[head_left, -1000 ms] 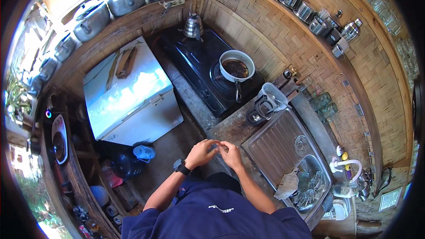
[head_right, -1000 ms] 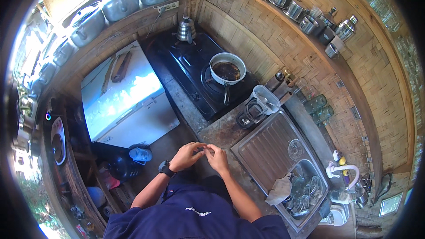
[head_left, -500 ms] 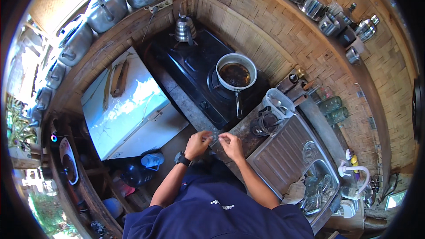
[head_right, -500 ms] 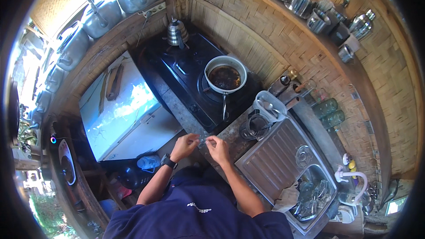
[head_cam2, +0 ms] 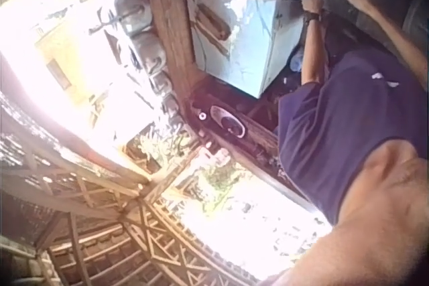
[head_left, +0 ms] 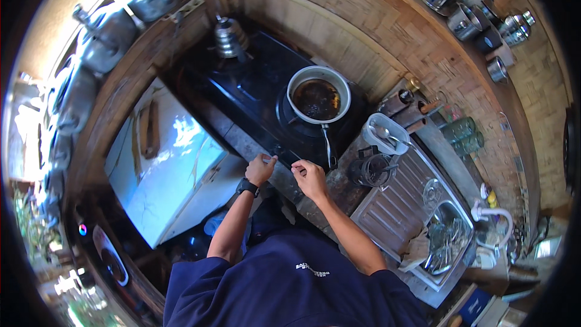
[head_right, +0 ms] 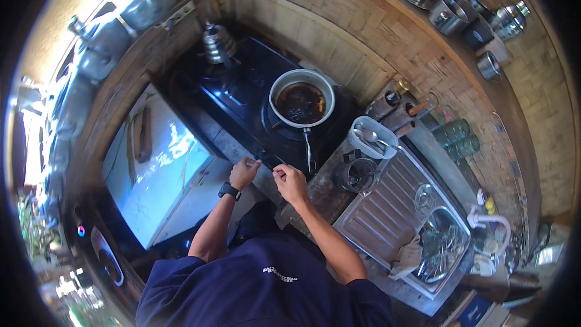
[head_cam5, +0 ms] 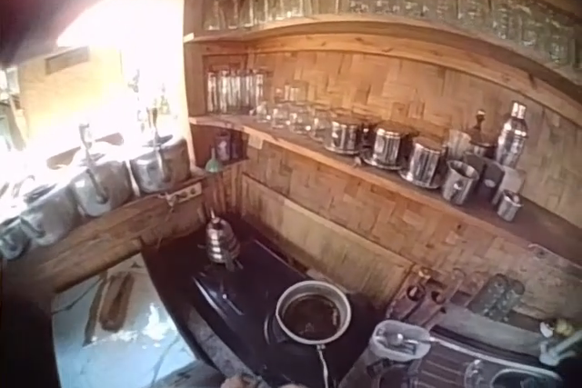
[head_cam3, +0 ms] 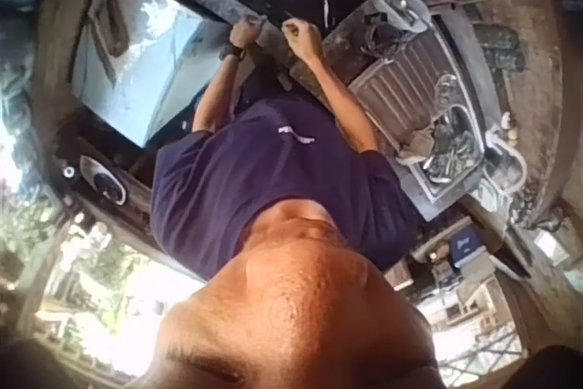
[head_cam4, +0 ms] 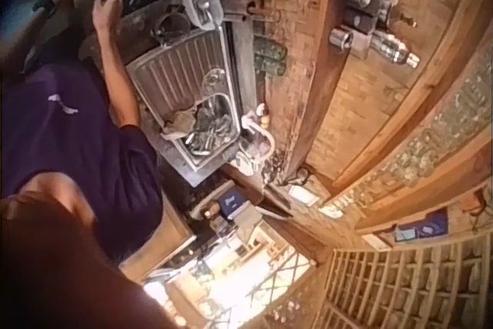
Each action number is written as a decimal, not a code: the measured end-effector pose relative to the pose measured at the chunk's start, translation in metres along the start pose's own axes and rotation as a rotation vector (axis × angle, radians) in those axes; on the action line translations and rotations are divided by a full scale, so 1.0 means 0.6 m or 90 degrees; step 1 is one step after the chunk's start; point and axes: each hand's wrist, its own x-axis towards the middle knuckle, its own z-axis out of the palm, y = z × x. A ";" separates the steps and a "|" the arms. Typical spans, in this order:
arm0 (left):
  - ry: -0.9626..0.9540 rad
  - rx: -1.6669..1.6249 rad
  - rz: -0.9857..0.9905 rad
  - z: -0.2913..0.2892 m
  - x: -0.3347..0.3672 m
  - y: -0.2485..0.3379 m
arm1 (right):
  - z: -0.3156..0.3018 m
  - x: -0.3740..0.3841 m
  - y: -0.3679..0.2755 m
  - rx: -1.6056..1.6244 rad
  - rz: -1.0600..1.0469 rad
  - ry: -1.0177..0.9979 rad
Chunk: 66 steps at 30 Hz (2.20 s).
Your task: Washing a glass, pouring brewed tea into it, and adding ice from a cooler.
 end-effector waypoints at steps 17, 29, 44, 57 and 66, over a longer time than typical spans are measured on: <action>0.026 0.319 0.458 -0.046 0.049 0.034 | 0.006 0.044 -0.126 -0.124 0.006 0.313; -0.399 -0.256 0.458 -0.082 -0.060 0.176 | -0.103 0.082 -0.024 0.101 0.420 0.239; -0.380 -0.242 0.570 -0.112 -0.154 0.205 | -0.100 -0.006 -0.075 0.175 0.194 0.288; -0.491 -0.141 0.720 -0.176 -0.300 0.295 | -0.224 -0.200 -0.230 0.235 0.311 0.341; -0.498 -0.125 0.731 -0.130 -0.316 0.310 | -0.291 -0.294 -0.262 0.220 0.322 0.520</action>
